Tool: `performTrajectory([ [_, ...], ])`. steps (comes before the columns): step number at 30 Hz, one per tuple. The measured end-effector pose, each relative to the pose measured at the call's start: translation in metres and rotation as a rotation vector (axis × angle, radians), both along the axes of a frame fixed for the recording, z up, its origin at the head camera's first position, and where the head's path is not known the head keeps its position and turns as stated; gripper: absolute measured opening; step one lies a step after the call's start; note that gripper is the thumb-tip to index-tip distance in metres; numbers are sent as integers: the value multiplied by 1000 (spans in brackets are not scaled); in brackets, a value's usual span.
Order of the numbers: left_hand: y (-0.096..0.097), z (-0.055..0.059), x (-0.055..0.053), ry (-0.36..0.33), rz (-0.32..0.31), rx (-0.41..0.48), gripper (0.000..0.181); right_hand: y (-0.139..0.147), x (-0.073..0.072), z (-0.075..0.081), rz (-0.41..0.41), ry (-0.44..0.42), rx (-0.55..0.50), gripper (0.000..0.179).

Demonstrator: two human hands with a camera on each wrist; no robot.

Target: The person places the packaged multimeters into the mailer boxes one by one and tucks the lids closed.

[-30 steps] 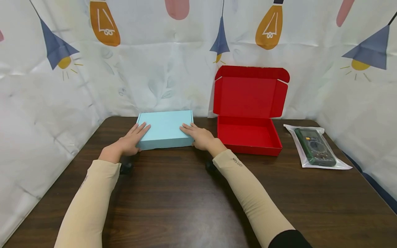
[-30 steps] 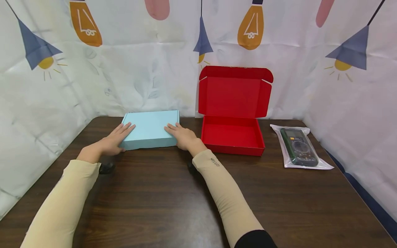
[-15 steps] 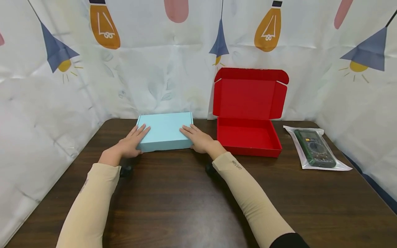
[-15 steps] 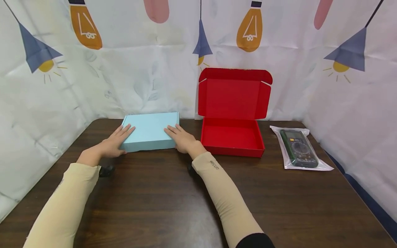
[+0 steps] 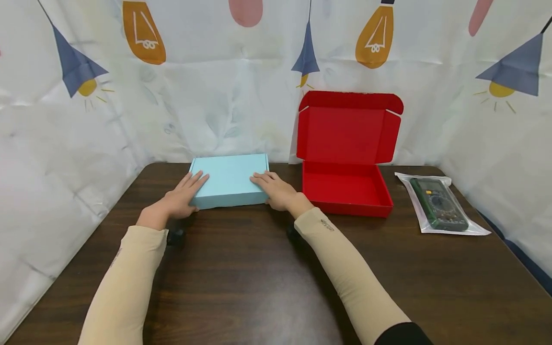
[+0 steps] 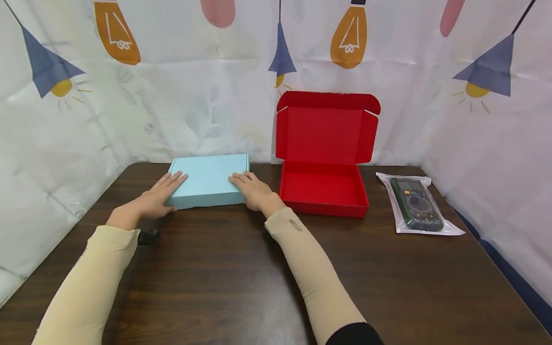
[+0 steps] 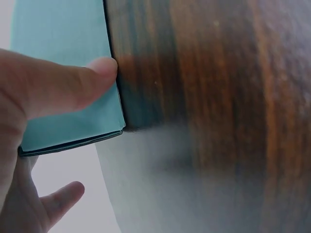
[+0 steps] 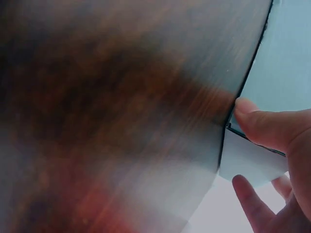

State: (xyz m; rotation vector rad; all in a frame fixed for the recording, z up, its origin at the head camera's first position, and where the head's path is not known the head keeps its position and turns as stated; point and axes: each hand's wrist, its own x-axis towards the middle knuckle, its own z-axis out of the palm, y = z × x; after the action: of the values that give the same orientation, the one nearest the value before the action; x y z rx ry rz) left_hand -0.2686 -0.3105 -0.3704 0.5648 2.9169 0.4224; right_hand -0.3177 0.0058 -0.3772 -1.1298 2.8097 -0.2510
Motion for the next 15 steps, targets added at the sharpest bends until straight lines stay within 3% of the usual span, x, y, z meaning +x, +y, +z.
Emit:
performTrajectory([
  [7, -2, -2, -5, 5, -5, 48, 96, 0, 2, 2, -30, -16, 6, 84],
  [15, -8, -5, -12, -10, -19, 208, 98, -2, 9, 0, -36, -15, -19, 83],
])
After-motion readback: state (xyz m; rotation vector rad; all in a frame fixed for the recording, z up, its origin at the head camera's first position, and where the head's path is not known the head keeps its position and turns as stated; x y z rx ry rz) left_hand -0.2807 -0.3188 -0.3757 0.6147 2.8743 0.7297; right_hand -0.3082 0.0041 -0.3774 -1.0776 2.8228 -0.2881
